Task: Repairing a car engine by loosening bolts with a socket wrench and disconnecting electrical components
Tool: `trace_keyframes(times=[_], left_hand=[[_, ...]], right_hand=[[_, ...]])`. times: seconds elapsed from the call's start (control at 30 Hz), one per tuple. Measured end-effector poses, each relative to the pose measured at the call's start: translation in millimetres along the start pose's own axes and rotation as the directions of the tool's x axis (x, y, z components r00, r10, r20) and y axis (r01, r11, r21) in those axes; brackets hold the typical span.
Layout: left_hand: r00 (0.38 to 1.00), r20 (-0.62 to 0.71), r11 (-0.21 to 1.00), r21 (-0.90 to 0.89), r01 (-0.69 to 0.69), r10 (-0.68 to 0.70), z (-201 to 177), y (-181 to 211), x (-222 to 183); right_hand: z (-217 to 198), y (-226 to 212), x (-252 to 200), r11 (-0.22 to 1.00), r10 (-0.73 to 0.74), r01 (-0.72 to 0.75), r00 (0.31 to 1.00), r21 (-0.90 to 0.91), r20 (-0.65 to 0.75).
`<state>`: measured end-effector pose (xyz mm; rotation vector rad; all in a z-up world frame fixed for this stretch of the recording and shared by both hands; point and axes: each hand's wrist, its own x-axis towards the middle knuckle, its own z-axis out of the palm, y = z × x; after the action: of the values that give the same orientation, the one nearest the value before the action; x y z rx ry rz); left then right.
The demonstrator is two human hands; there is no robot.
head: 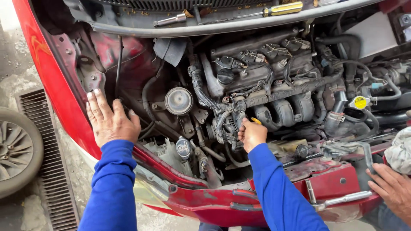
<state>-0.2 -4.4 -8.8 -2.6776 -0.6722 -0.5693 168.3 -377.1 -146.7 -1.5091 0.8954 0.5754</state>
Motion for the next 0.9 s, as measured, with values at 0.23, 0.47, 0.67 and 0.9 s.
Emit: trace_keyframes(times=[0.23,0.47,0.67,0.9], left_hand=[[0.995,0.1,0.999,-0.026,0.021,-0.019,1.3,-1.6,-2.8],[0.997,0.072,1.0,0.006,0.02,-0.02,-4.5,1.6,-3.8],[0.998,0.057,0.999,0.047,0.013,-0.015,-4.9,1.4,2.9],[0.998,0.067,1.0,0.028,0.001,-0.003,-7.2,0.3,1.7]], right_hand=[[11.3,-2.6,-11.3,0.999,0.015,-0.013,0.998,0.033,-0.057],[-8.8,3.6,-23.5,0.941,0.052,-0.042,0.998,0.335,-0.02],[-9.5,-5.4,-36.0,0.908,-0.024,-0.038,0.989,0.417,0.144],[-0.7,4.7,-27.7,0.919,-0.006,-0.02,0.998,0.394,0.065]])
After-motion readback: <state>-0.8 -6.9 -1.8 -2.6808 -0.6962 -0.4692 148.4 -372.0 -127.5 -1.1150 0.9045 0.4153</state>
